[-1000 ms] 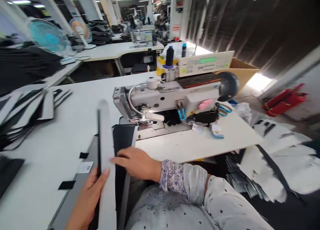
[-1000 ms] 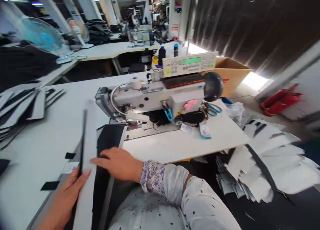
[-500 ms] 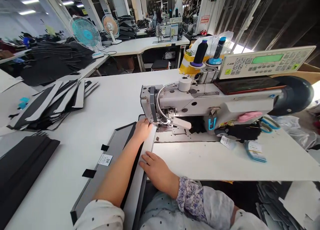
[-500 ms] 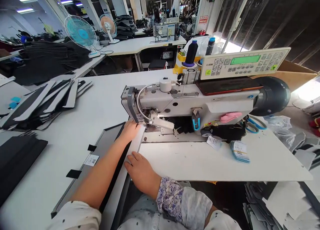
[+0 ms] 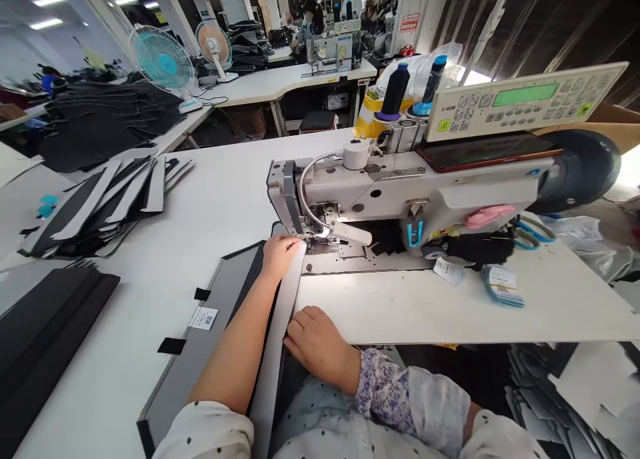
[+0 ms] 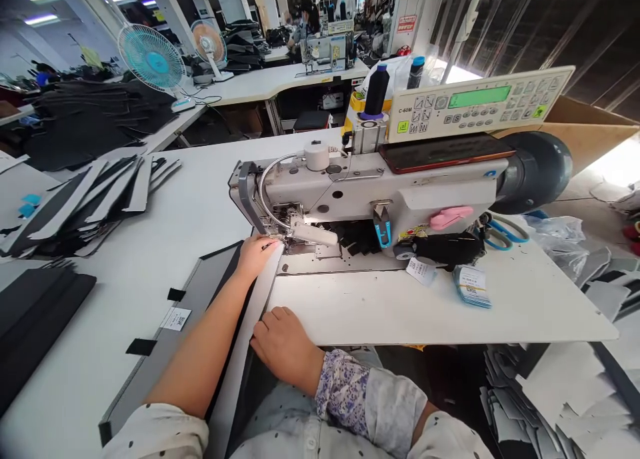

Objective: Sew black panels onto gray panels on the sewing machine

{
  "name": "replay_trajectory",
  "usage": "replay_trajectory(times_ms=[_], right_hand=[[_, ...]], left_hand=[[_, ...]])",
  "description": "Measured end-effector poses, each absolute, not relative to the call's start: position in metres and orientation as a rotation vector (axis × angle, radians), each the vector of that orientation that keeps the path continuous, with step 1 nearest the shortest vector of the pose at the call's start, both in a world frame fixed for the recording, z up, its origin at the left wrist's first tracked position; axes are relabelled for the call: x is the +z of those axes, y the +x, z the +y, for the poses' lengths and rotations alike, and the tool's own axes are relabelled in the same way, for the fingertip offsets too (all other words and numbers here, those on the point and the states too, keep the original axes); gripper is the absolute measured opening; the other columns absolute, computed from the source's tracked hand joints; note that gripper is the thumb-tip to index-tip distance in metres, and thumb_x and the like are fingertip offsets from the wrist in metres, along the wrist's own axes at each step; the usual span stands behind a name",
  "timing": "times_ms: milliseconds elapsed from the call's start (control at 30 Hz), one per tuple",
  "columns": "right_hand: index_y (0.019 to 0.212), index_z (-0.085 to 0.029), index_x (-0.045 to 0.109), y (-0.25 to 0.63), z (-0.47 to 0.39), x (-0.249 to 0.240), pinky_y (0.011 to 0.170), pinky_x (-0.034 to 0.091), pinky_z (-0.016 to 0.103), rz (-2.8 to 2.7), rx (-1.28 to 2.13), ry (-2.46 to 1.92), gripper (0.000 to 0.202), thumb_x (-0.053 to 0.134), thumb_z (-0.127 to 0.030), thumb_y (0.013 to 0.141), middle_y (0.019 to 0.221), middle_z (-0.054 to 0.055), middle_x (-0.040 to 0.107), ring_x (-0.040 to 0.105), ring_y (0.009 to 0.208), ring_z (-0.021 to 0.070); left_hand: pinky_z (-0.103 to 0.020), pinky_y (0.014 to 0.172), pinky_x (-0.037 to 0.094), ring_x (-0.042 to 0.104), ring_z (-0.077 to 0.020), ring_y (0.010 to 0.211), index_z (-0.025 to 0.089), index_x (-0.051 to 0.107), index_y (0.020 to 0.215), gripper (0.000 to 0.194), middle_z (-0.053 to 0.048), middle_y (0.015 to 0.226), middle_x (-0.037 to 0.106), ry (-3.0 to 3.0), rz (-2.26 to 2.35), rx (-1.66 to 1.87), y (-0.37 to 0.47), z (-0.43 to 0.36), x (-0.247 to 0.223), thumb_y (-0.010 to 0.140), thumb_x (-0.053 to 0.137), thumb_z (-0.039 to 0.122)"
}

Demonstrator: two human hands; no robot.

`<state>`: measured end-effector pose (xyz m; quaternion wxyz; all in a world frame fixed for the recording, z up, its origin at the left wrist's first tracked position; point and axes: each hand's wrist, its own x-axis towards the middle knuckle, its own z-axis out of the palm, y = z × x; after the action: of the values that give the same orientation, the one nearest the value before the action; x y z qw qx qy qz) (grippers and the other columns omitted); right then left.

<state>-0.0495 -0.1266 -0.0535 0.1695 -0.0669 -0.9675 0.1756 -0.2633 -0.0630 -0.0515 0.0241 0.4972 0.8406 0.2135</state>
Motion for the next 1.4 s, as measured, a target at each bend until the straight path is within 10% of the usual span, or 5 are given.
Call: replay_trajectory(times_ms=[200, 1167, 1400], right_hand=[[0.101, -0.014, 0.060, -0.041, -0.136, -0.067, 0.108, 0.033, 0.042, -2.660, 0.317, 0.108, 0.013, 0.052, -0.017, 0.091, 0.114, 0.011, 0.058, 0.045, 0.118, 0.0248], [0.094, -0.017, 0.063, -0.032, -0.122, -0.067, 0.097, 0.042, 0.038, -2.700, 0.451, 0.135, 0.011, 0.052, -0.018, 0.093, 0.105, 0.009, 0.063, 0.050, 0.105, 0.0218], [0.093, -0.016, 0.063, -0.022, -0.114, -0.062, 0.097, 0.042, 0.036, -2.722, 0.426, 0.115, 0.010, 0.054, -0.014, 0.090, 0.100, 0.007, 0.063, 0.051, 0.103, 0.0220]], left_hand=[[-0.036, 0.097, 0.041, 0.057, -0.0238, 0.104, 0.027, 0.074, 0.092, 0.020, -0.003, 0.103, 0.068, 1.489, 2.705, 0.582, -0.255, -0.063, -0.048, 0.084, 0.058, 0.036], [-0.038, 0.096, 0.040, 0.055, -0.0262, 0.104, 0.023, 0.070, 0.096, 0.026, -0.008, 0.106, 0.065, 1.515, 2.800, 0.487, -0.241, -0.057, -0.050, 0.088, 0.048, 0.034], [-0.039, 0.097, 0.038, 0.052, -0.0233, 0.106, 0.032, 0.066, 0.116, 0.045, -0.005, 0.114, 0.064, 2.015, 2.550, 0.261, -0.230, -0.095, -0.040, 0.087, 0.040, 0.010]])
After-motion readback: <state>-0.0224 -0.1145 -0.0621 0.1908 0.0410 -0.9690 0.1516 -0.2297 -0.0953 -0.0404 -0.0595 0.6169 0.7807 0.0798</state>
